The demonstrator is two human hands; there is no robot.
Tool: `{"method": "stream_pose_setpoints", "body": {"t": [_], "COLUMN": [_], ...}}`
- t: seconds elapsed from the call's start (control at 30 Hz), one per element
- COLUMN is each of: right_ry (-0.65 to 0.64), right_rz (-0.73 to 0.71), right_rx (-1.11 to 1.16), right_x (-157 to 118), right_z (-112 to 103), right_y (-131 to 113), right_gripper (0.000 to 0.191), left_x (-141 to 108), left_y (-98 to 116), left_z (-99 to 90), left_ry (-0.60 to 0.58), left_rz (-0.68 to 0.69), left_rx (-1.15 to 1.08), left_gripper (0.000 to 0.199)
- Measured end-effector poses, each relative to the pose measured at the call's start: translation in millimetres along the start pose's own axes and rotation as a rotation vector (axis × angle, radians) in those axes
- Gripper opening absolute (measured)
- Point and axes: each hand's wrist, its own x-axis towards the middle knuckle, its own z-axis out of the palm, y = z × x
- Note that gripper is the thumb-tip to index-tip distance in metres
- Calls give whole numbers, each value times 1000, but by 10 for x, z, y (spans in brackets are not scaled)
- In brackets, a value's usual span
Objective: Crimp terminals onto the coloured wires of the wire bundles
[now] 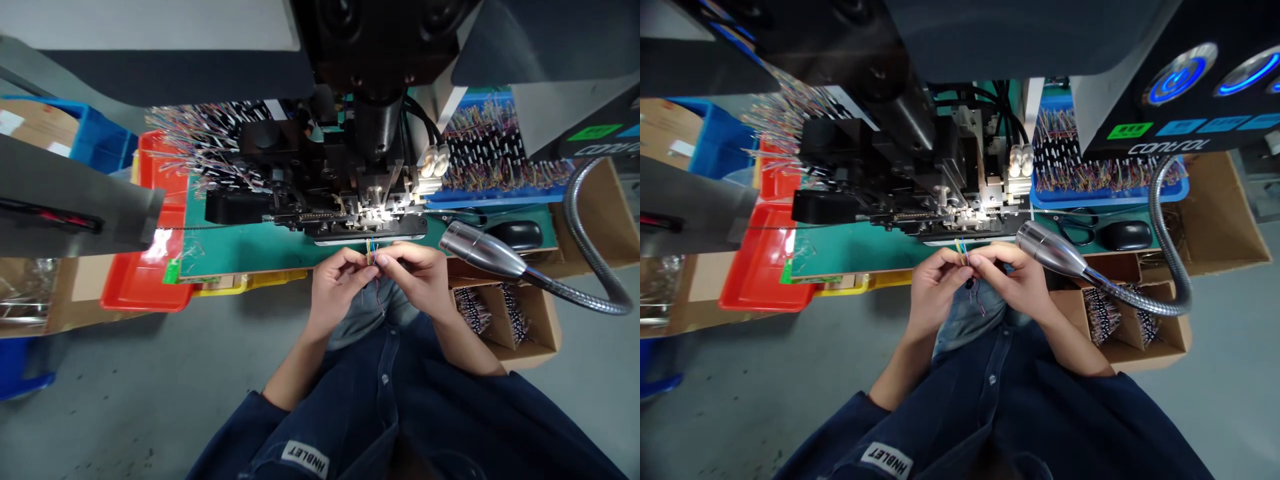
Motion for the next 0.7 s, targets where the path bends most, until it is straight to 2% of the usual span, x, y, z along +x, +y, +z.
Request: {"method": "stream_pose_setpoints", "body": {"t": [0.23,0.33,0.47,0.63,0.7], "right_ry": [-28,-56,-32,-57,-61], "right_rz": [-64,-54,-85,-125,-152], "right_rx": [-65,-47,-44,-75,-62], "right_x": [76,87,101,114,113], "right_z": [16,21,18,7,14], "right_y": [-55,-58,-36,-31,-50], "right_gripper": [22,24,25,15,17], "left_x": [56,67,67,103,114], "left_y": [112,116,145,166,137], "left_z": [33,37,6,-71,-86], "left_ry": [37,4,-32,-101,-105], "left_rz": [96,81,56,15,31], "left_rx": [10,-20,-7,16,-10], "left_gripper": [45,50,48,46,44]}}
